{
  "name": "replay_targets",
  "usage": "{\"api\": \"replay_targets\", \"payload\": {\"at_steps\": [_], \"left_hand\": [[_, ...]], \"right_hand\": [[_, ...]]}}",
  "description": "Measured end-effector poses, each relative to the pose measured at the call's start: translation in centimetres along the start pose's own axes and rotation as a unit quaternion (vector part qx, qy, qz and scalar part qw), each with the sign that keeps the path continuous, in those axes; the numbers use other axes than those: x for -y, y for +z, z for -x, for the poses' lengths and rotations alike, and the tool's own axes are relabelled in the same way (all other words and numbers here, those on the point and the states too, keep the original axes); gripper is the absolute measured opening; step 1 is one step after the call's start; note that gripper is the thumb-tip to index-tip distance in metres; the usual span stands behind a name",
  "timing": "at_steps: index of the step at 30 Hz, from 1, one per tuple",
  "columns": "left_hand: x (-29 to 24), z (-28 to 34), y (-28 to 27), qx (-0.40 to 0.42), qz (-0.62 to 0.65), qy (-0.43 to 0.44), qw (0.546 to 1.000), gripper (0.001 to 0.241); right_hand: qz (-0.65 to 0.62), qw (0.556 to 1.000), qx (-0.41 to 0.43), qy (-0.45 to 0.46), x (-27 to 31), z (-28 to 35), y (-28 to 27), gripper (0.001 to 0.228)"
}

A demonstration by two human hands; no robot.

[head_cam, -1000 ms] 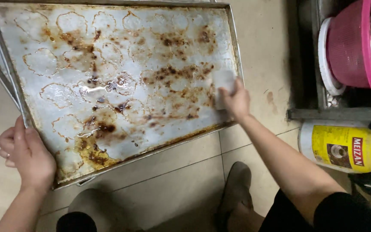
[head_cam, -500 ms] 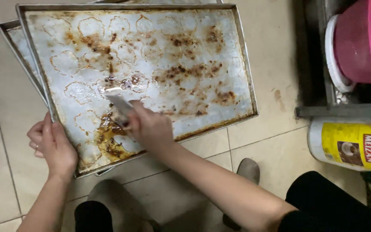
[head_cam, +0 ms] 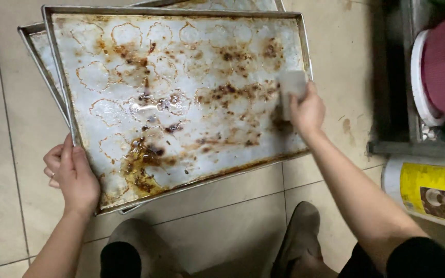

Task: Scraping burnt residue and oil off metal baking trays using a plastic scraper.

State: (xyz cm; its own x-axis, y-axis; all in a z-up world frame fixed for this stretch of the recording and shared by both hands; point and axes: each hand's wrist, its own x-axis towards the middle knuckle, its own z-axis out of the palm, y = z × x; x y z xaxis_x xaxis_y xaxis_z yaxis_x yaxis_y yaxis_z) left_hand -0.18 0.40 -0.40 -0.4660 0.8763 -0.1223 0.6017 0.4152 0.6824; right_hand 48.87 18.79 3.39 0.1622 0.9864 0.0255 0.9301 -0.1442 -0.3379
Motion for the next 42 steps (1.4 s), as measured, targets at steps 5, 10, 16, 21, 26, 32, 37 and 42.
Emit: {"api": "replay_targets", "payload": {"at_steps": [5, 10, 16, 21, 26, 32, 37, 42], "left_hand": [[-0.6, 0.3, -0.4, 0.002, -0.011, 0.012, 1.0, 0.051], [1.0, 0.3, 0.1, -0.011, -0.038, 0.027, 0.999, 0.051], [-0.6, 0.1, -0.5, 0.011, -0.018, -0.007, 1.0, 0.052], [-1.1, 0.1, -0.6, 0.013, -0.013, -0.006, 1.0, 0.052], [-0.3, 0.4, -0.1, -0.014, -0.013, 0.021, 1.0, 0.049], [-0.5, 0.3, -0.4, 0.011, -0.003, -0.009, 1.0, 0.052], [0.6, 0.2, 0.3, -0.016, 0.002, 0.0, 1.0, 0.05], [0.5, 0.5, 0.1, -0.009, -0.004, 0.002, 1.0, 0.049]], "right_hand": [[0.181, 0.983, -0.008, -0.018, -7.3, -4.6, -1.1, 0.031], [0.189, 0.982, 0.002, 0.026, -7.8, -4.7, 0.7, 0.026], [0.067, 0.997, -0.019, 0.025, -11.8, -7.3, 1.5, 0.03], [-0.058, 0.993, 0.075, 0.071, -2.9, -5.1, 1.6, 0.061], [-0.09, 0.98, 0.177, -0.033, 12.3, 1.4, 4.9, 0.068], [-0.102, 0.919, 0.355, -0.138, 25.1, 11.0, 6.5, 0.046], [-0.159, 0.908, 0.266, -0.282, 24.3, 10.8, 6.5, 0.019], [-0.046, 0.936, 0.277, -0.213, 19.5, 7.3, 5.9, 0.046]]}}
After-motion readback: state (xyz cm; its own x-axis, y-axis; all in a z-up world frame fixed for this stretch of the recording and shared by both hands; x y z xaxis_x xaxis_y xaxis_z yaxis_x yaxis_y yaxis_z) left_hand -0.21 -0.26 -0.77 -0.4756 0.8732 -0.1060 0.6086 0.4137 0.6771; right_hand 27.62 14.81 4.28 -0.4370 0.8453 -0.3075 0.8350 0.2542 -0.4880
